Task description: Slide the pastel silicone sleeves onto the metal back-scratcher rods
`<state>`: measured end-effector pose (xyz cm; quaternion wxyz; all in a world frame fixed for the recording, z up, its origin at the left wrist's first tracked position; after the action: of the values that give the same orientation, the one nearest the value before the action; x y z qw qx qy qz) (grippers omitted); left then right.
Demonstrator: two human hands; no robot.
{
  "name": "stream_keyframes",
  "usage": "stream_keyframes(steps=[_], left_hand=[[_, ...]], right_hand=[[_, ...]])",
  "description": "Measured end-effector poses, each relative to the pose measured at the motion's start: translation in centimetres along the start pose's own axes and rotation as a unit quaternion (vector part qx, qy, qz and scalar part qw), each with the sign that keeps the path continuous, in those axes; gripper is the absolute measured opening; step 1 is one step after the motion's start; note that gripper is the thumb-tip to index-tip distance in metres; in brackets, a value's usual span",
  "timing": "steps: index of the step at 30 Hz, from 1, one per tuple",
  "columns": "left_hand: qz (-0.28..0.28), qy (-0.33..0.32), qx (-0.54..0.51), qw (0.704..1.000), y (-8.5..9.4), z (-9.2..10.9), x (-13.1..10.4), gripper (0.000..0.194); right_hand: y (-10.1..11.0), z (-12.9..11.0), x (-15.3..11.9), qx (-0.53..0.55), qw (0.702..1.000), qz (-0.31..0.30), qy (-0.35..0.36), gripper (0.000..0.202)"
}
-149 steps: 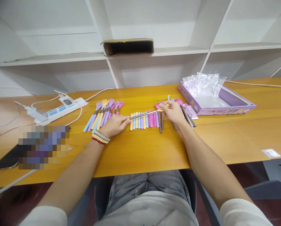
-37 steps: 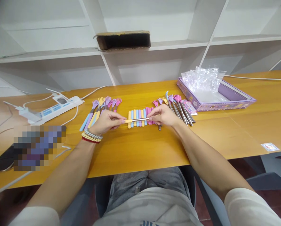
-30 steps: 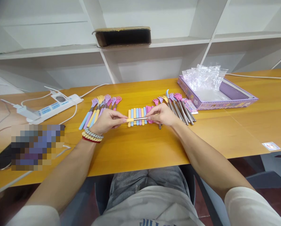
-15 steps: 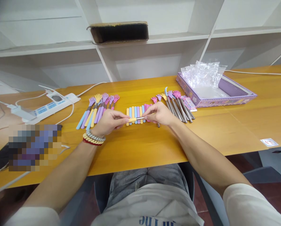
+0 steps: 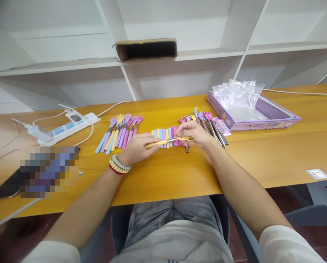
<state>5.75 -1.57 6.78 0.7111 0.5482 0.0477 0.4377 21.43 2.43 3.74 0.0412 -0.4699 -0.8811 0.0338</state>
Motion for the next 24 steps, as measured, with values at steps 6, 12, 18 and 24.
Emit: stream_keyframes(steps=[6, 12, 18, 24], left_hand=[[-0.012, -0.068, 0.113, 0.991, -0.7, 1.2, -0.4, 0.026], [0.029, -0.024, 0.089, 0.995, 1.4, -0.5, -0.3, 0.025], [0.208, 0.304, 0.199, 0.908, 8.5, -9.5, -3.1, 0.027], [0.189, 0.537, 0.219, 0.792, 10.8, -16.1, -8.4, 0.032]], right_hand=[[-1.0, 1.0, 0.3, 0.060, 0.997, -0.005, -0.045, 0.025], [-1.1, -0.4, 0.1, 0.165, 0.986, -0.033, -0.002, 0.056], [3.2, -0.7, 0.3, 0.182, 0.975, 0.103, 0.071, 0.042], [3.5, 0.0, 0.6, 0.164, 0.976, 0.131, 0.050, 0.039]])
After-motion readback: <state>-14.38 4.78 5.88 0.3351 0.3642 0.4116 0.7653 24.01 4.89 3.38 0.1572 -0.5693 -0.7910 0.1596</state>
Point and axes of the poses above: each hand's wrist, its own x-axis towards the middle knuckle, its own y-axis out of the back of the hand, z = x × y, the point moved 8 cm from there along x, towards the middle knuckle, and after that the axes turned 2 degrees about -z, right-handed, at the moved point
